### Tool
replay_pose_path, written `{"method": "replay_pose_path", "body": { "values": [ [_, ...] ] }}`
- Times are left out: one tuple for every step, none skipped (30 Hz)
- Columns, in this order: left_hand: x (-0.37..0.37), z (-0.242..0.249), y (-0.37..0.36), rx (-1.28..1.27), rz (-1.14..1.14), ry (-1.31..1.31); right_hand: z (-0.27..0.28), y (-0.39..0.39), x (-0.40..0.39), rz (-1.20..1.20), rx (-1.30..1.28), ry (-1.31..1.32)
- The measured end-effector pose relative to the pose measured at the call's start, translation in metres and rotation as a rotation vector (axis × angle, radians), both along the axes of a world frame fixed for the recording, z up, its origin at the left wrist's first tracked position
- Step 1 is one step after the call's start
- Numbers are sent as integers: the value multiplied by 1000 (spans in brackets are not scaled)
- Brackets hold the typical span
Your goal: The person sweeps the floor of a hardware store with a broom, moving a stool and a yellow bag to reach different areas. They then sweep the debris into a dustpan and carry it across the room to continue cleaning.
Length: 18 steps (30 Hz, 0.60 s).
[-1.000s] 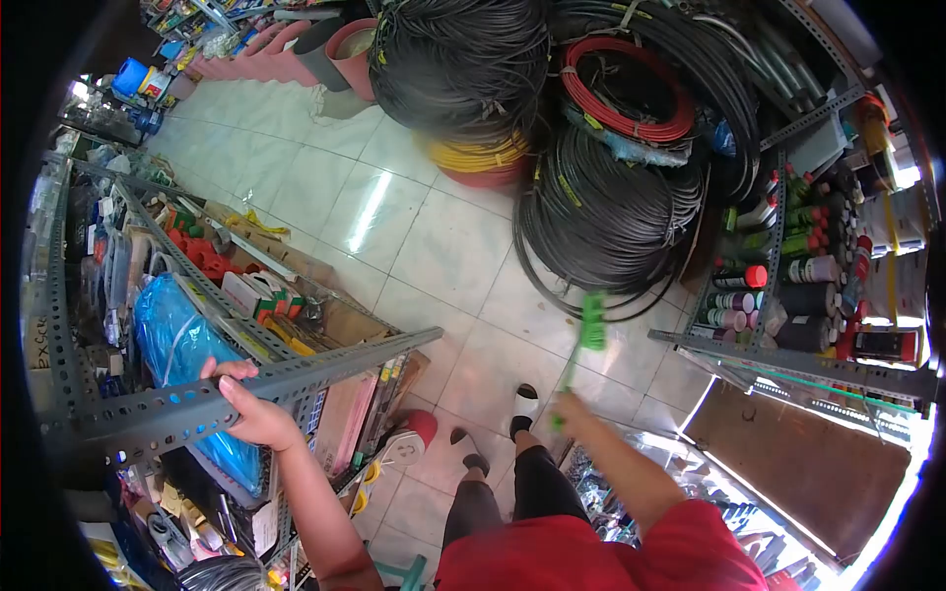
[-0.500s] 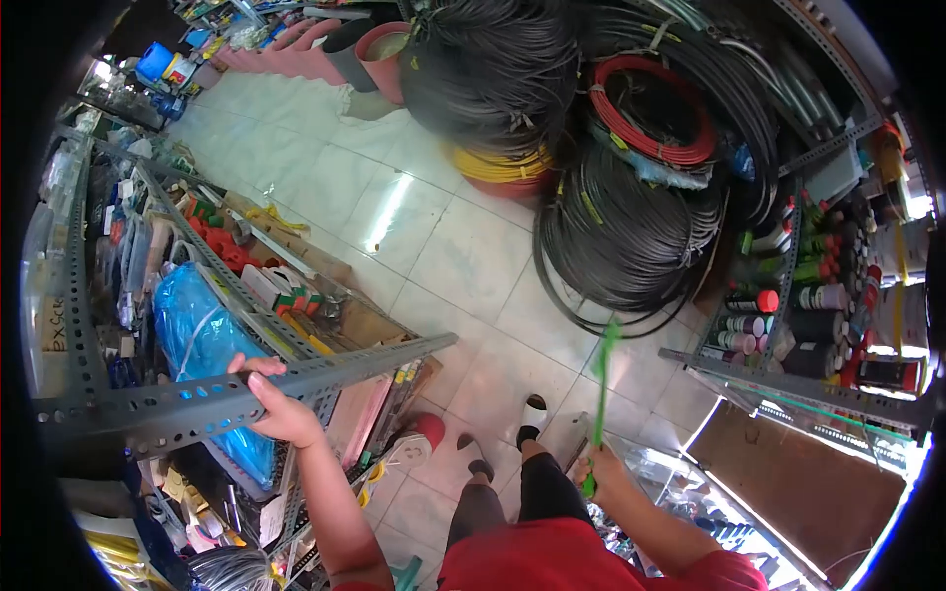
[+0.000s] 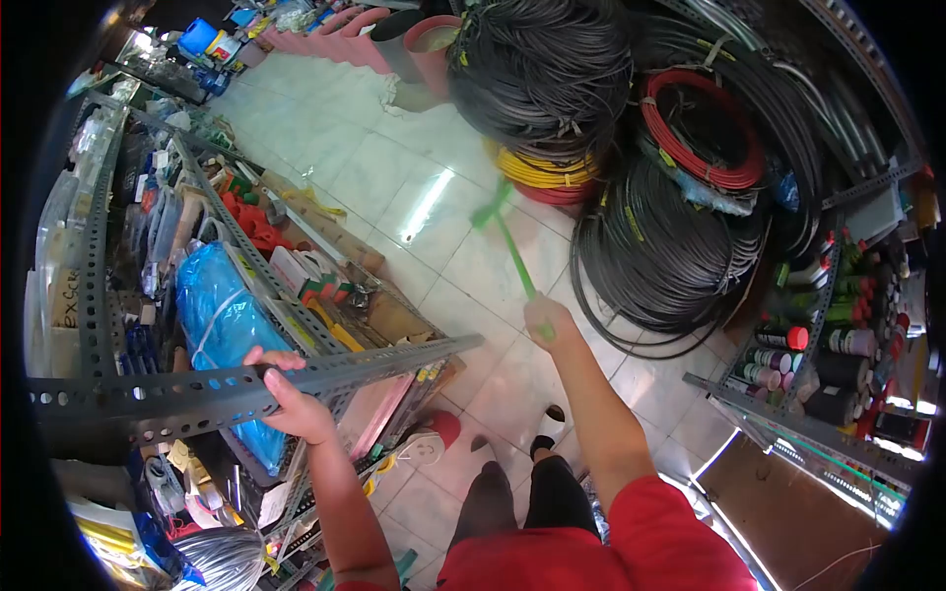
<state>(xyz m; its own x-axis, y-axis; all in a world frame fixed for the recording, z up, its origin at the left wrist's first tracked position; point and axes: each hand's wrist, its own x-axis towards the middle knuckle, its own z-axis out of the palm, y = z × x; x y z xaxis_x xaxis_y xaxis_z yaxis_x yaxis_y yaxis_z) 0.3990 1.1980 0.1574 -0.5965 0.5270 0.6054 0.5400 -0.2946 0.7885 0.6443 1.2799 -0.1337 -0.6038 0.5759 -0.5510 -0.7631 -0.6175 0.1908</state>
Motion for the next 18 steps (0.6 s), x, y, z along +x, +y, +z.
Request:
{"method": "replay_pose_path", "body": {
  "values": [
    [0,1,1,-5,-4,8,7,-12,8,23,9,-73],
    [1,1,1,-8,-2,14,21,-34,18,52,20,-148],
    [1,2,0,-15,2,19,50,-61,30,99,-60,-206],
    [-1,0,-1,-21,2,-15,64,-98,41,69,-71,-295],
    [-1,1,-2,-20,-7,-24,76,-138,62,229,-128,-397],
    [-1,1,-1,-7,-17,-34,100,-169,74,148,-329,-358],
    [-2,0,-1,8,-24,-45,119,-186,82,213,-203,-463],
    [-4,-2,-1,7,-15,-17,139,-203,89,280,-80,-577],
    [-5,-3,-3,8,-21,-28,158,-219,97,343,33,-696],
    [-5,-4,-2,13,-31,-38,164,-218,101,593,470,-983],
    [-6,-5,-2,19,-37,-49,171,-218,105,787,868,-1348],
    [-6,-5,-3,14,-44,-70,162,-206,97,847,937,-1488],
    [-6,-5,-3,20,-39,-83,140,-186,84,888,883,-1573],
    [-5,-5,-2,26,-35,-94,117,-161,71,907,822,-1633],
    [-5,-5,-2,30,-29,-107,98,-128,56,912,819,-1693],
    [-6,-4,0,12,-21,-101,78,-93,43,791,988,-1764],
    [-5,-3,-2,-11,-3,-96,58,-55,23,858,833,-1721],
    [-7,-5,-5,-36,-18,-117,78,-7,6,1076,1046,-1748]
  ]
}}
